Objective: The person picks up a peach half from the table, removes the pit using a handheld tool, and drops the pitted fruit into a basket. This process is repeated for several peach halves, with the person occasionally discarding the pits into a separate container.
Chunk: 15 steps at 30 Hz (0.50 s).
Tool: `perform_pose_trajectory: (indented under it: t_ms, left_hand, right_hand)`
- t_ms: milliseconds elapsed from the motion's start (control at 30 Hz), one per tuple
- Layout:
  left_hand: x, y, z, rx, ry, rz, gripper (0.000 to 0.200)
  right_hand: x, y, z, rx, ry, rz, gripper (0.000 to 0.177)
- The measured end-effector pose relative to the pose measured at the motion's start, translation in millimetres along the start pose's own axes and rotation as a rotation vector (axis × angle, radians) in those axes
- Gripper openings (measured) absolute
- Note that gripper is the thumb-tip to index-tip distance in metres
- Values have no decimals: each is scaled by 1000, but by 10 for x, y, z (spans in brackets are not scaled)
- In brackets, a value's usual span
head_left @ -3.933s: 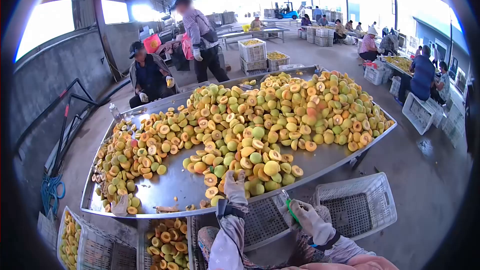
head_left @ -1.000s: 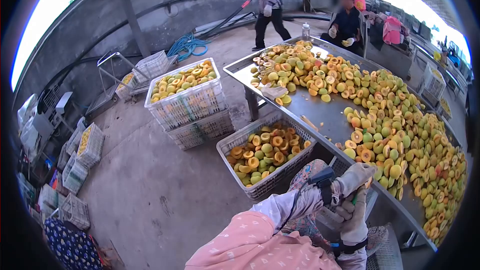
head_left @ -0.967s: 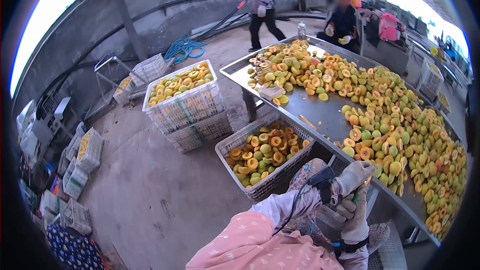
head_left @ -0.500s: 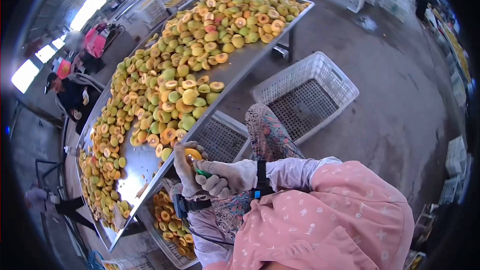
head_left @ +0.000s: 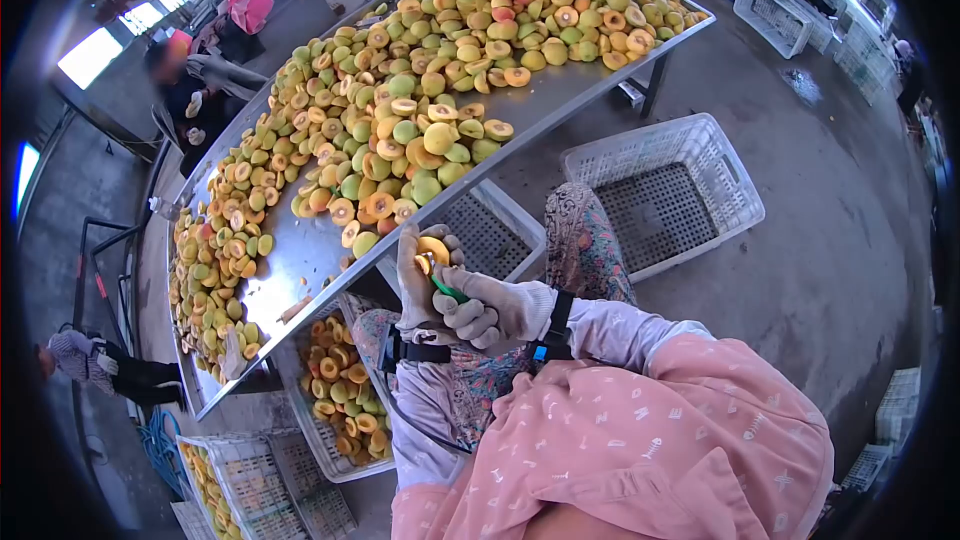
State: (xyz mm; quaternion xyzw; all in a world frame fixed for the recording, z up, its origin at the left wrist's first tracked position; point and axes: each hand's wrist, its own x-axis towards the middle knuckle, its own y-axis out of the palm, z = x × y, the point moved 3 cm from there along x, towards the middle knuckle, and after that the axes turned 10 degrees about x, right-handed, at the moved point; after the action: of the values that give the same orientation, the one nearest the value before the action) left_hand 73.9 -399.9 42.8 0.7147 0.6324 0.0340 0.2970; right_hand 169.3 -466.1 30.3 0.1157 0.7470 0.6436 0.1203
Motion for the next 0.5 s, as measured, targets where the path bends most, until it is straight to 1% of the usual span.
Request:
perform_pose_trajectory:
  t_ms: [33,67,100,167,200,233,300,333,367,400,433,500]
  left_hand:
    - [82,-60,60,-65,-51,-2,50]
    - [125,-92,60,-9,-58,-65,51]
    - [180,-149,90,-27,-31,-104,48]
    - [649,-719,334,126,257,-301,34]
    - [750,-850,335,606,422,-528,26]
    - [789,-887,337,1085,570,-769,23]
    - [818,-981,348,1249,707,-801,34]
    - [722,-787,232,1292,660,-815,36]
    - [572,-626,146,1335,600,-831,38]
    - [587,-673,163,1348,650,-824,38]
    - [605,-743,187,1337,650,-849,38]
    - [660,-831,238,1288,601,-818,34]
  right_hand:
    - [9,-7,54,-97,-58,-78,49]
    - [63,-97,144,-171,-65,-84,49]
    - [101,-194,204,-193,-64,-83,49]
    - [162,-326,408,-626,-356,-263,50]
    - [152,-307,502,-811,-377,-416,49]
    - [111,-288,599,-992,-408,-571,49]
    - [104,-363,731,-1066,-316,-750,43]
    - [88,-297,799,-1094,-316,-739,43]
    - [53,-214,832,-1052,-435,-718,38]
    - [23,-166,869,-1002,-546,-696,34]
    - [4,-179,971,-885,-698,-637,23]
    - [-258,157,1074,-907,-795,-638,21]
